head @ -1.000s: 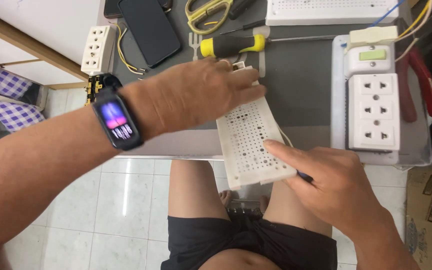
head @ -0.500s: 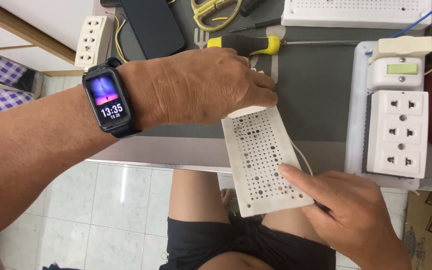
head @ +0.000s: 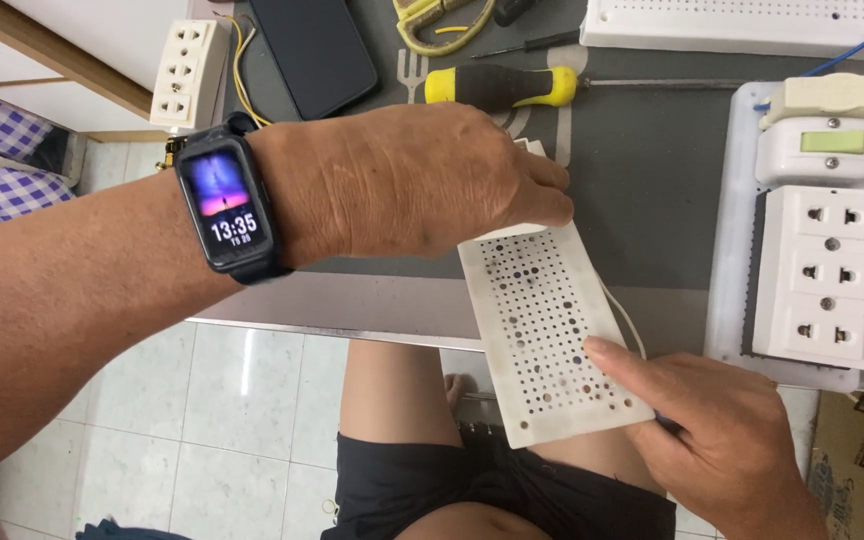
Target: Assembling electrical switch and socket components using a screwdriver and connecting wires.
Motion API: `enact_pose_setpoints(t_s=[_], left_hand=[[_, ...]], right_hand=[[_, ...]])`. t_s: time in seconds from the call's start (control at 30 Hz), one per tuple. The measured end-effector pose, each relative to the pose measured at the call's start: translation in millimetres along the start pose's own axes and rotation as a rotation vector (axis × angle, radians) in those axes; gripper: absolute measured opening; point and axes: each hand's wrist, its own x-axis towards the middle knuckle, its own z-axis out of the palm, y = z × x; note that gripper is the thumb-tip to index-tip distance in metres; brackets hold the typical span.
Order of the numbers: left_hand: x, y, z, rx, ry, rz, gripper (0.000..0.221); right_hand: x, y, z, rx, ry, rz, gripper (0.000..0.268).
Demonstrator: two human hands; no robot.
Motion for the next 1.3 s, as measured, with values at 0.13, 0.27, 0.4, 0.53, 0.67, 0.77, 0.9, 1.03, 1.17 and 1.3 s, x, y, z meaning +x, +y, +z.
enact_pose_setpoints(t_s=[0.13,0.27,0.4,0.53,0.67,0.77,0.9,1.03,1.17,1.3], left_hand=[[1.9,6.4,-2.9,0.067,-0.098,-0.077,0.026],[3.7,7.0,1.1,0.157,-0.118,-0.076,0.035],[6.2,7.8,9.8,0.247,-0.147,-0.083,0.044],[4.7,10.3,10.4,0.266,-0.145,-0.094,0.053],[3.9,12.6,13.1,0.250,-0.116,-0.098,0.052],[1.8,17.2,11.2,0.213,-0.082,-0.097,0.051],[0.3,13.6,19.7,0.382,-0.058,-0.075,0.062],[-0.6,17.0,16.3,0.154,0.003,-0.091,0.058],[-0.5,17.3,15.9,0.214,-0.020,-0.101,0.060],[-1.6,18.7,17.9,0.234,0.032,-0.084,0.057]], right_hand=[[-5.1,1.9,1.6,0.023,-0.016,0.037,0.049],[-4.9,-1.1,6.8,-0.008,0.007,0.010,0.040],[-0.4,-12.1,2.7,-0.048,-0.113,-0.007,0.048],[-16.5,-29.9,-13.9,-0.139,-0.164,0.142,0.047],[2.8,-73.6,-29.2,0.066,0.241,0.837,0.045],[13.4,-64.7,-9.4,0.225,0.518,0.740,0.033],[27.1,-40.4,13.9,0.227,0.522,0.270,0.023],[40.2,-38.5,20.1,0.340,0.536,0.316,0.021],[52.2,-28.4,18.2,0.452,0.479,0.451,0.022],[63.8,-19.6,18.3,0.641,0.489,0.626,0.024]])
